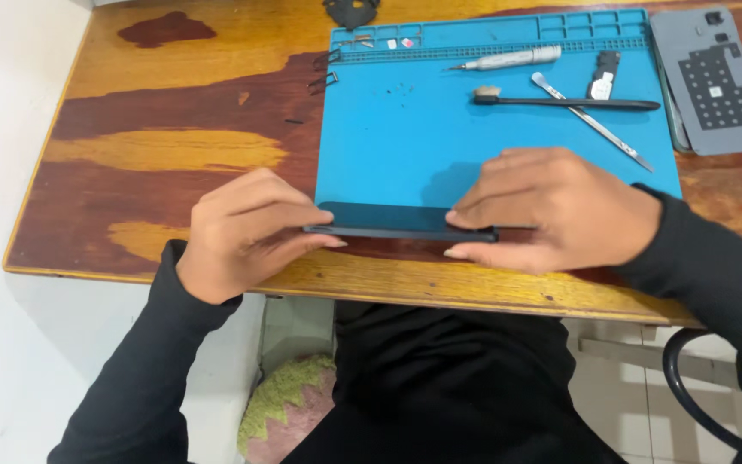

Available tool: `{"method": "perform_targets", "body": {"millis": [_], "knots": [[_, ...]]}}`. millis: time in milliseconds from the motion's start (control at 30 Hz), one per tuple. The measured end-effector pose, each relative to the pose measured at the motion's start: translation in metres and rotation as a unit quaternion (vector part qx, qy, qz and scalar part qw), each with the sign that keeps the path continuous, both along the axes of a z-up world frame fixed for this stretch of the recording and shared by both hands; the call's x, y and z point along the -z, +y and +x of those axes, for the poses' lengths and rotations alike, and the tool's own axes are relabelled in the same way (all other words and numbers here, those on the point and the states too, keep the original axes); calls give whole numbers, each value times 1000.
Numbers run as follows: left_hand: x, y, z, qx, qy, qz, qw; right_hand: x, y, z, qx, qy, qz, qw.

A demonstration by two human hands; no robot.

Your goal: The person uses a screwdriver to remove screws from a disassembled mobile phone placed on a blue mat. They handle small screws and components, placing them on the mat while continuing to unscrew parts of the phone.

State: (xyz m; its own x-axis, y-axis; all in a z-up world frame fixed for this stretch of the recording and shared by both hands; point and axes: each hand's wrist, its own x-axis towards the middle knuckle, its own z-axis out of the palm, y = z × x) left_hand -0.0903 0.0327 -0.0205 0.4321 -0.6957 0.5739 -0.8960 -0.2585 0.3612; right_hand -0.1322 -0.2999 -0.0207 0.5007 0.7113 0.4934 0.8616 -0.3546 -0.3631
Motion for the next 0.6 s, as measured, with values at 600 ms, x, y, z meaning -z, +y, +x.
{"method": "perform_targets", "body": {"millis": [600], "knots": [[11,-57,80,-70,150,83,983,8,-14,23,178,129,-38,975]]}}
